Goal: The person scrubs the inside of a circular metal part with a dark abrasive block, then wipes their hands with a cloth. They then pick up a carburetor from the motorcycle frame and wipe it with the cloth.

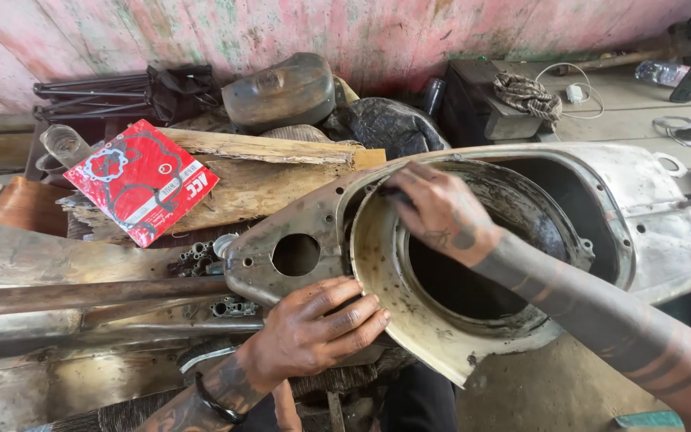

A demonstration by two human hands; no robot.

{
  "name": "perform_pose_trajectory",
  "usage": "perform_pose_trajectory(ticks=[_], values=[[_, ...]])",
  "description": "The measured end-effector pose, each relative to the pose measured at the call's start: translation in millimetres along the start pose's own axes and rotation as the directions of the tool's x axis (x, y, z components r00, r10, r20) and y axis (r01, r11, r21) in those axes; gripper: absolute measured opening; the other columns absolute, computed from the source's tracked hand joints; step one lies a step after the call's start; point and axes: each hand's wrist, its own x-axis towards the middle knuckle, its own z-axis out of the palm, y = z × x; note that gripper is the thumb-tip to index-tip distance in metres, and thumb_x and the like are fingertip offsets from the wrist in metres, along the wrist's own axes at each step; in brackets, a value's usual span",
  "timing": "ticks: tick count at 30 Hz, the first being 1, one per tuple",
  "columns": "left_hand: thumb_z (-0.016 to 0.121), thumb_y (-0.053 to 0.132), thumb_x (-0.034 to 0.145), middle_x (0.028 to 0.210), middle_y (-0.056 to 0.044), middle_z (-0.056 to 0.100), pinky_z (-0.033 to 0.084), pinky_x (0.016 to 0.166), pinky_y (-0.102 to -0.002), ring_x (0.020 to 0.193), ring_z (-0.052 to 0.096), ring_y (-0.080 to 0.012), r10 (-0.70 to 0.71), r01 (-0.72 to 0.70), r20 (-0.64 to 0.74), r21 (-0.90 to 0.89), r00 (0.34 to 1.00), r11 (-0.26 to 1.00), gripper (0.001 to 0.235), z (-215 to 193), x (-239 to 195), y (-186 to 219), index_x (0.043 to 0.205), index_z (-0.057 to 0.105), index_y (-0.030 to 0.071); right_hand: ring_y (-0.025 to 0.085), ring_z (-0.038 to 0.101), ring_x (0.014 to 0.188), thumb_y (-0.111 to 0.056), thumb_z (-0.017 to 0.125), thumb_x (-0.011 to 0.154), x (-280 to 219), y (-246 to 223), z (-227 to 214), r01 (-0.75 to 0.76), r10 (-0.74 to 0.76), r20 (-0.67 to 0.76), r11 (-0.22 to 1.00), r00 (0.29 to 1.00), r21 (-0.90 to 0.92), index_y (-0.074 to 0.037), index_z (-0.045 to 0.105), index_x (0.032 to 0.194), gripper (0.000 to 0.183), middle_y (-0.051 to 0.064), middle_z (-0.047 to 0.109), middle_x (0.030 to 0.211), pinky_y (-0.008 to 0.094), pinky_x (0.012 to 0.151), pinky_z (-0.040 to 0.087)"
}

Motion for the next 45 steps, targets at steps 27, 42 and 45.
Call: perform_pose_trajectory(ticks=[27, 42, 45], values=[[0.056, 0.012, 0.107, 0.115, -0.004, 0.07, 0.062, 0.091, -0.035, 0.106, 0.067, -0.0277, -0.05, 0.05, 0.049, -0.002, 0.998, 0.999, 0.02, -3.2, -4.1, 2.5, 0.114, 0.073, 0.006, 0.043, 0.061, 0.061, -0.02, 0.067, 0.087, -6.6, 28.6, -4.8, -0.32, 0.308, -0.089, 0.893, 0.947, -0.316, -0.005, 0.054, 0.081, 0.021, 0.013, 0.065, 0.073, 0.055, 0.052, 0.045], [0.052, 0.019, 0.109, 0.126, -0.005, 0.068, 0.059, 0.097, -0.04, 0.117, 0.064, -0.0302, -0.072, 0.074, 0.09, -0.02, 0.993, 0.997, 0.026, -0.9, -18.5, 2.9, 0.122, 0.07, 0.006, 0.035, 0.067, 0.1, -0.004, 0.062, 0.086, -10.0, -52.4, -35.3, 0.171, -0.349, 0.33, 0.869, 0.877, 0.464, 0.0, 0.072, 0.11, 0.027, 0.02, 0.069, 0.116, 0.048, 0.083, 0.056], [0.054, 0.021, 0.109, 0.117, -0.004, 0.068, 0.061, 0.092, -0.039, 0.11, 0.066, -0.0278, -0.042, 0.042, 0.058, 0.003, 0.997, 0.999, 0.025, -2.8, -10.8, 2.8, 0.118, 0.07, 0.005, 0.036, 0.066, 0.096, -0.016, 0.059, 0.098, -14.0, -68.3, -69.8, 0.119, -0.399, 0.386, 0.808, 0.832, 0.577, 0.001, 0.068, 0.107, 0.021, 0.018, 0.068, 0.108, 0.045, 0.081, 0.051]])
